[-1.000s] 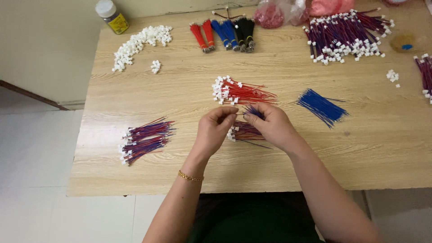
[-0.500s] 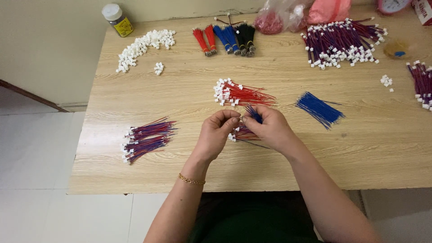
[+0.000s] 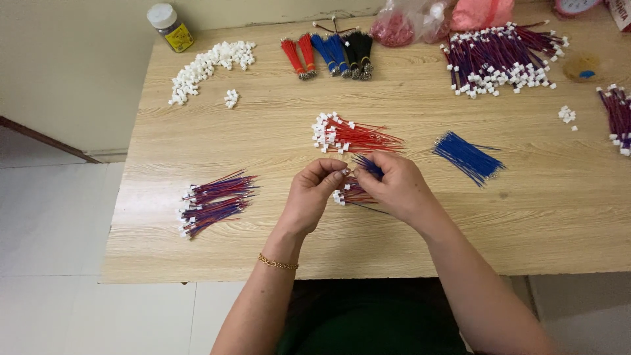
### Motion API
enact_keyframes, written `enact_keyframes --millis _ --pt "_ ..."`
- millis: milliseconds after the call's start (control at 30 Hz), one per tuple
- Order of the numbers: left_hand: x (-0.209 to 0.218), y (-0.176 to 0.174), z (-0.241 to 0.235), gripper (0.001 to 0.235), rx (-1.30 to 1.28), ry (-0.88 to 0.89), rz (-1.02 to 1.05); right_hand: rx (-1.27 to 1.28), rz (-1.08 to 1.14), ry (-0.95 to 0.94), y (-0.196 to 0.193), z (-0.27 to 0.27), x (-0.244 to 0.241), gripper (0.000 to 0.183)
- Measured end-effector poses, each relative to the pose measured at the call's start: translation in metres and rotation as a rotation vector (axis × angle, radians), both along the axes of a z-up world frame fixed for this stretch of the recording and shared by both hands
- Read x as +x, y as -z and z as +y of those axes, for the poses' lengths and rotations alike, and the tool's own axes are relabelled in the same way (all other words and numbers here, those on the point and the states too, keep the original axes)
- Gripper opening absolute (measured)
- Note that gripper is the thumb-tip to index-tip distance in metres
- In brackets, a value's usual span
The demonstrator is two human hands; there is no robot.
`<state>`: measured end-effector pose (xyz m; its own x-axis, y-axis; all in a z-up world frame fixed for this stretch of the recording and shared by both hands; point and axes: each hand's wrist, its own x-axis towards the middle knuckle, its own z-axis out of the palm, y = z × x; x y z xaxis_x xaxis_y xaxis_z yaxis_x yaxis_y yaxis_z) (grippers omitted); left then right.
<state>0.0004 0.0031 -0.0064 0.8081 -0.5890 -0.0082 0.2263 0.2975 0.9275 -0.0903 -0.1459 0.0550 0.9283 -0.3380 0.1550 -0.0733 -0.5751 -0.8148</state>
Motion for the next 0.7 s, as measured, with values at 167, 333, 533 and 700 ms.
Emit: enact_keyframes --millis 167,333,533,700 --pt "0.0 0.004 -0.001 0.015 -0.026 0.005 -0.016 0.086 -0.001 -0.006 -0.007 0.003 0.001 0.012" --pt "0.0 0.003 0.0 0.015 -0.02 0.013 -0.016 0.081 0.019 0.007 -0.006 0.002 0.0 0.013" --pt "-0.003 -0.004 -0.003 0.015 0.047 -0.009 -0.059 -0.067 0.071 0.04 0.001 0.001 0.003 0.017" --pt "0.003 0.021 -0.007 0.014 0.149 -0.018 -0.119 -0.071 0.077 0.019 0.013 0.003 0.012 0.018"
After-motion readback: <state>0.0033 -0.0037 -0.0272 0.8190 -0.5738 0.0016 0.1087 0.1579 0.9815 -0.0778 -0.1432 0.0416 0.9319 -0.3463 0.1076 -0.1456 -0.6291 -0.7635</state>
